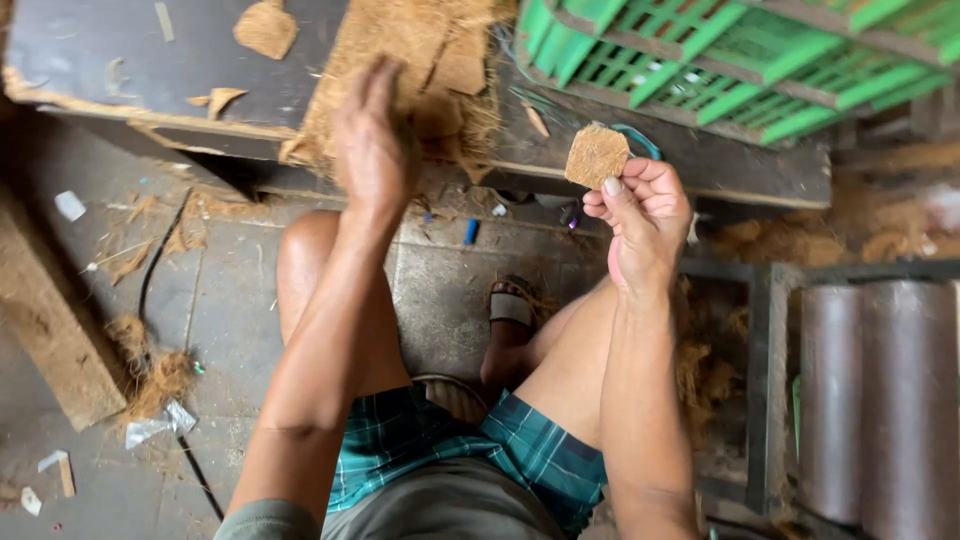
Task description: Trimming the edges of small, pre-cut fibrous shapes using scissors to refine their shape.
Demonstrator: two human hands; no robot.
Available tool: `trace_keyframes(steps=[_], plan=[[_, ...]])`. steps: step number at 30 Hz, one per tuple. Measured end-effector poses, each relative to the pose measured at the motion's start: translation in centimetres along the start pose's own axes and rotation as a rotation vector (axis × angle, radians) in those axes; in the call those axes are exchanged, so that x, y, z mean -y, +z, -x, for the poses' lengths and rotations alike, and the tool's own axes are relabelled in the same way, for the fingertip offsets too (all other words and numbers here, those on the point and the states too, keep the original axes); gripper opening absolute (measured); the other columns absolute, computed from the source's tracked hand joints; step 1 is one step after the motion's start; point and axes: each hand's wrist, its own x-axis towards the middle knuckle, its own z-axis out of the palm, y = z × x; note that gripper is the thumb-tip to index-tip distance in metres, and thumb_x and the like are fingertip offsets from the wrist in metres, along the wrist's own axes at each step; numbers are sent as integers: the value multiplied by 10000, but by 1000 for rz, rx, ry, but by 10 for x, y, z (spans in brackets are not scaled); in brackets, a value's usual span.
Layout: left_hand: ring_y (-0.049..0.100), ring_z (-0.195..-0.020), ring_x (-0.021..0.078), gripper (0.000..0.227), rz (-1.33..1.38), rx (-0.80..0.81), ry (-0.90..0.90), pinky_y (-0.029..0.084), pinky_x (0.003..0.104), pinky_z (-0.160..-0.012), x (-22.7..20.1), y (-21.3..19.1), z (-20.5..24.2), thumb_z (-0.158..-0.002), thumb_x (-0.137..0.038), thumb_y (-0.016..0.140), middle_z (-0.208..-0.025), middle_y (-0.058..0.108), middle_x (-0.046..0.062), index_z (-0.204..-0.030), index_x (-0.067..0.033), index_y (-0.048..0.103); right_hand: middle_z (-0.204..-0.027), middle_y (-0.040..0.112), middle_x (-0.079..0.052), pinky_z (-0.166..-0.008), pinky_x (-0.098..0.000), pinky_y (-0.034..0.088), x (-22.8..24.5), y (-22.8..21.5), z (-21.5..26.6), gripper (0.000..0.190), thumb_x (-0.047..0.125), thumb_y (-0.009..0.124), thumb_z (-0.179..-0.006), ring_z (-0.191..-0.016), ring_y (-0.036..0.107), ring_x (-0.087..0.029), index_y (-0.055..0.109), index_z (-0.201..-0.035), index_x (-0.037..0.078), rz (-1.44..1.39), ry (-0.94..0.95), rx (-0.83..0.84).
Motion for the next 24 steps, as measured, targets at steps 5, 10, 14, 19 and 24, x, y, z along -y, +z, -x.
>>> trace_keyframes(steps=[5,10,14,19,24], plan=[[617,-1115,339,553,105,-78,82,556,423,-969,-26,-28,-8,-757,240,555,-1258,595,183,-1255,-1,576,-948,661,-115,-711,-238,575,35,-37,49,188,-27,631,-930,-735,661,-157,552,-1098,-1,60,-47,-143],[543,-898,260,306,780,28,154,489,387,-837,-153,-61,14,-900,70,569,-1040,568,160,-1203,36,547,-979,665,-114,-732,-226,553,73,-81,118,207,-41,605,-914,-743,638,-150,585,-1120,-32,77,-124,-330],[646,-818,194,343,1308,788,-82,554,297,-717,-262,-22,93,-825,-2,728,-1078,663,90,-1146,-55,621,-913,652,-131,-641,-265,576,62,-150,176,207,11,665,-904,-702,645,-161,652,-1103,-45,192,-196,-582],[672,-543,144,203,1385,1214,-371,576,257,-493,-348,63,215,-817,28,727,-758,703,109,-1012,-19,698,-780,603,-125,-595,-297,622,71,-218,240,239,35,697,-890,-639,674,-164,681,-1103,-74,286,-138,-831],[670,-733,156,247,1289,1357,-755,617,253,-607,-390,126,307,-867,18,695,-868,696,171,-1097,56,614,-768,711,-89,-781,-488,549,70,-274,349,305,434,709,-948,-836,700,-326,730,-1032,142,1192,617,-1045]])
